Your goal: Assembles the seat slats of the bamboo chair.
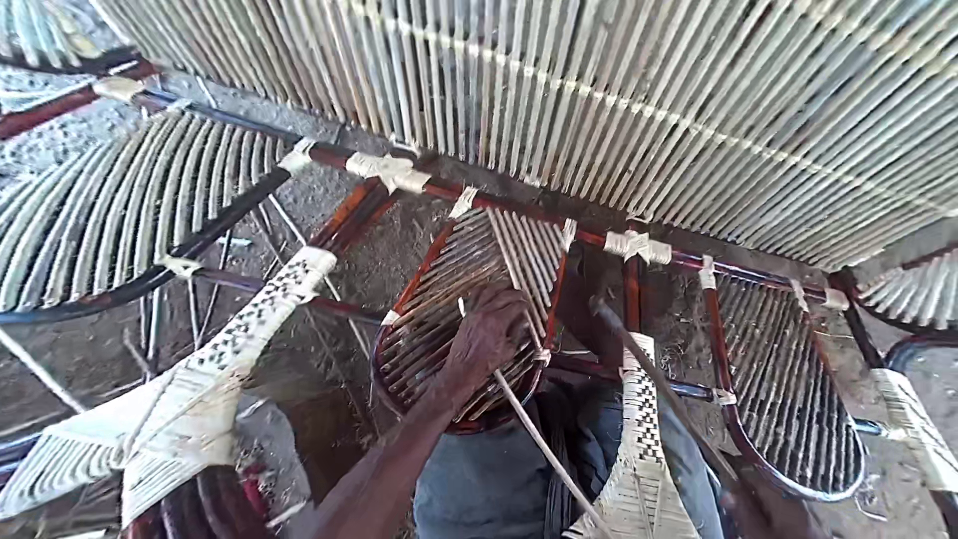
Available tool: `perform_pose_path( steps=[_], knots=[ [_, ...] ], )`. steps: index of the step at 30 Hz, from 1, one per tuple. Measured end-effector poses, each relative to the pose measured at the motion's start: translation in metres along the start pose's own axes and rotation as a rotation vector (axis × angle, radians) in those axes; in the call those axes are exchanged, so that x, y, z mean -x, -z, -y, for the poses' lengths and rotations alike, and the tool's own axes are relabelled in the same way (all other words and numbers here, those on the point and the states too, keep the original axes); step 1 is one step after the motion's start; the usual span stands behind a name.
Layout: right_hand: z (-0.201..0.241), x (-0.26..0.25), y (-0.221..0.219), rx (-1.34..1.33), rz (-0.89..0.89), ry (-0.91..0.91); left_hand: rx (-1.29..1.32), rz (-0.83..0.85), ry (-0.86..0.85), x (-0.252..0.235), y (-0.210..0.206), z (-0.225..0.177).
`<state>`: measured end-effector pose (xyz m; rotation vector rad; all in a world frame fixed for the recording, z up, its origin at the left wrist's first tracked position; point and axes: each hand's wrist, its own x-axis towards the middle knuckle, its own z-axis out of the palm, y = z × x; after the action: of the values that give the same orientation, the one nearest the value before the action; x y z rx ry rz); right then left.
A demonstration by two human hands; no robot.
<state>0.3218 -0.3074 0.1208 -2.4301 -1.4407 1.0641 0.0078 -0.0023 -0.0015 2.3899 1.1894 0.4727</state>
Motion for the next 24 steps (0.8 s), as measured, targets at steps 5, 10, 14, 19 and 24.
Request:
perform_pose_path(
  steps=[5,10,14,19,24],
  knots=[
    [0.029,-0.100,-0.002,-0.029,-0.144,-0.231,-0.181,-0.097,0.681,0.008,0.018,-0.008],
    [0.057,-0.187,-0.018,0.008,-0.139,-0.228,-0.077,-0.203,0.728,0.027,0.022,-0.025],
    [0.061,-0.166,-0.021,0.123,-0.164,-0.013,0.510,-0.518,0.859,0.040,0.041,-0.047],
    [0.107,-0.057,-0.035,-0.275,-0.031,0.354,1.427,-0.811,0.729,0.028,0.085,-0.082],
    [0.131,-0.006,-0.084,-0.611,0.376,0.419,1.674,-0.702,0.482,0.033,0.117,-0.110]
  ],
)
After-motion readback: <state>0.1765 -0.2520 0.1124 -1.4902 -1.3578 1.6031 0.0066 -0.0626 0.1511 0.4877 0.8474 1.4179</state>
